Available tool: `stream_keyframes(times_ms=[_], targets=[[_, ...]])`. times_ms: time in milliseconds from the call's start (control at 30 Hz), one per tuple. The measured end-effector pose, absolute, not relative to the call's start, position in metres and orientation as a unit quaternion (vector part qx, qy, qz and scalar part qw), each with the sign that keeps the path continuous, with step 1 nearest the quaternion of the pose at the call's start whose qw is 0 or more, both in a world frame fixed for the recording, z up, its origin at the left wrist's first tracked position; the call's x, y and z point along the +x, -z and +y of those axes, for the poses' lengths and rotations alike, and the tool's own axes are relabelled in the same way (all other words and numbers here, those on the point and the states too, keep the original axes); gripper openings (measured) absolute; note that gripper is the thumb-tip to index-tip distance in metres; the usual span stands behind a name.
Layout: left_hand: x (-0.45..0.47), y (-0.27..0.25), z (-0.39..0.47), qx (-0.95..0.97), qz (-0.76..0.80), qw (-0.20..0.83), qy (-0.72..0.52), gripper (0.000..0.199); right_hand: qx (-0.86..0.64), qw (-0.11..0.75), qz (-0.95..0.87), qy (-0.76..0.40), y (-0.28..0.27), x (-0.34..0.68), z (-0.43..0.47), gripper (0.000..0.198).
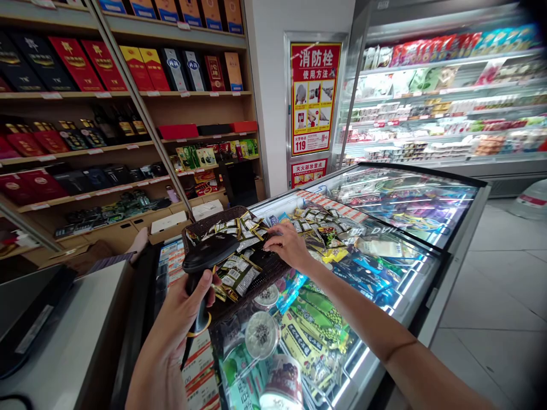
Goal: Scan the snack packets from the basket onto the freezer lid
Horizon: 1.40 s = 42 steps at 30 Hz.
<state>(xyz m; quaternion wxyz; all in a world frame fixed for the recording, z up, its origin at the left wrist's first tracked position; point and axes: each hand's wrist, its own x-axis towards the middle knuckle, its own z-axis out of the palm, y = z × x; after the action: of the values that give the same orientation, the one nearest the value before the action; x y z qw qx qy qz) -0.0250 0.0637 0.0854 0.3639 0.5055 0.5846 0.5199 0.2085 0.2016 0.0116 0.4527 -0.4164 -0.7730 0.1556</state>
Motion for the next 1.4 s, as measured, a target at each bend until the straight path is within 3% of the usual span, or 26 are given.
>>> stream_keyframes(times_ms=[100,200,300,400,667,1000,1133,1267,1400], targets=[[-0.027,-0.084,0.065,0.511,0.583,0.366,-0.515,0.057,-0.45,0.414,-0.784,-0.109,-0.018,0.215,0.196,0.024],[-0.027,-0.083,0.066,0.511,0.577,0.37,-0.518,0.056,-0.427,0.417,-0.79,-0.143,-0.025,0.219,0.193,0.024],[-0.024,-0.084,0.066,0.511,0.579,0.369,-0.517,0.057,-0.384,0.451,-0.782,-0.193,-0.03,0.218,0.192,0.01],[-0.022,-0.086,0.065,0.515,0.583,0.365,-0.511,0.059,-0.369,0.49,-0.762,-0.205,-0.031,0.215,0.194,0.027],[-0.02,-0.086,0.064,0.538,0.575,0.376,-0.488,0.06,-0.321,0.645,-0.659,-0.216,-0.017,0.211,0.208,0.024],[-0.02,-0.084,0.062,0.544,0.582,0.393,-0.459,0.059,-0.311,0.73,-0.552,-0.256,-0.02,0.212,0.21,0.029],[-0.02,-0.086,0.062,0.544,0.584,0.394,-0.456,0.059,-0.329,0.728,-0.545,-0.255,-0.017,0.214,0.217,0.024],[-0.022,-0.085,0.063,0.551,0.575,0.387,-0.464,0.058,-0.459,0.655,-0.587,-0.125,-0.011,0.235,0.229,0.005],[-0.025,-0.084,0.064,0.547,0.58,0.373,-0.475,0.057,-0.601,0.554,-0.576,0.025,-0.007,0.272,0.241,0.023]])
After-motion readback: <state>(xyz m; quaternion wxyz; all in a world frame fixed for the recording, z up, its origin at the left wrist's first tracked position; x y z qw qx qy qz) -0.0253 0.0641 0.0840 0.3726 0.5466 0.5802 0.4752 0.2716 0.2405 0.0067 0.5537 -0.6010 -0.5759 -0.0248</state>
